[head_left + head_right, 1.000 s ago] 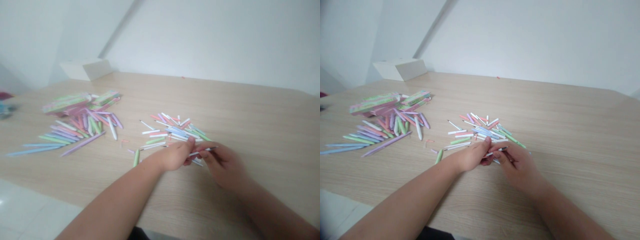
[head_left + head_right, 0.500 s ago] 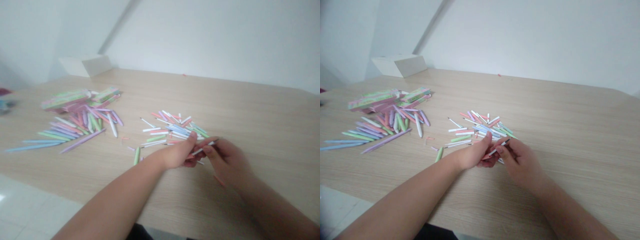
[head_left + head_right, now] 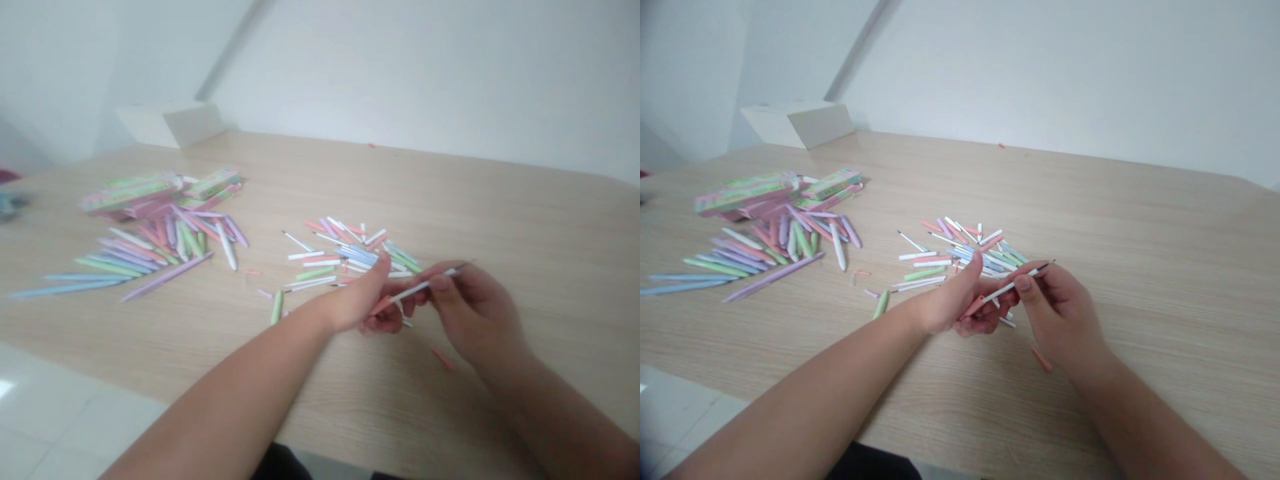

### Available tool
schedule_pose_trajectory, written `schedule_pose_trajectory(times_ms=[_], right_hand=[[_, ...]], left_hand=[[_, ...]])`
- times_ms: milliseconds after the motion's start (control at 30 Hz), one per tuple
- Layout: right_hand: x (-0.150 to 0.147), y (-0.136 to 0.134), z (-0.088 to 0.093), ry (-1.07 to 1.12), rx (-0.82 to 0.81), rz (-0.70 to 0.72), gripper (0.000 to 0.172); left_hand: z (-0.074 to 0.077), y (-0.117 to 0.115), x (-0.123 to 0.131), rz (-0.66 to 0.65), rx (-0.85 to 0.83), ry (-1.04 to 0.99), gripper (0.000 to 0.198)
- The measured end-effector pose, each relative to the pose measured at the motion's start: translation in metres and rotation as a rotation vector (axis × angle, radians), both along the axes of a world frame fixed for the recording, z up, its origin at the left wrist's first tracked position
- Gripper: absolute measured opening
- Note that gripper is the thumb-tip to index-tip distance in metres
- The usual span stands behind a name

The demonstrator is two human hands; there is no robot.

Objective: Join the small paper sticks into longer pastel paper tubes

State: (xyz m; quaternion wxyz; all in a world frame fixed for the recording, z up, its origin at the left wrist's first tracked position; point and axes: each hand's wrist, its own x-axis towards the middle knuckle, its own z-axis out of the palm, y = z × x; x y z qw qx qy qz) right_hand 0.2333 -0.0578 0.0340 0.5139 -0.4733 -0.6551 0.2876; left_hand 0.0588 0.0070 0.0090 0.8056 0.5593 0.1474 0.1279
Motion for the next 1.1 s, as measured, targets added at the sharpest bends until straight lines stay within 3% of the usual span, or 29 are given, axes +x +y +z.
schedule_pose_trajectory(times_ms=[133, 333, 633, 1100], right_hand=[[-0.0006, 0.0022, 0.0007, -0.166, -0.09, 0.142, 0.02], [0.0016, 0.0048, -0.004, -0.14, -0.118, 0.193, 0.02], [-0.0051, -0.0005, -0.0046, -0.183, -0.022, 0.25, 0.014], [-0.0034, 0.0022, -0.0041, -0.161, -0.118, 0.189, 0.017]], left_hand=[[-0.004, -0.0006, 0.0011, -0.009, -0.057, 0.135, 0.095], [-0.0058, -0.0035, 0.0026, 0.015, -0.051, 0.159, 0.094], [-0.0043, -0.0075, 0.0092, 0.224, -0.013, -0.006, 0.075], [-0.0047, 0.0002, 0.001, 0.052, 0.012, 0.093, 0.083]])
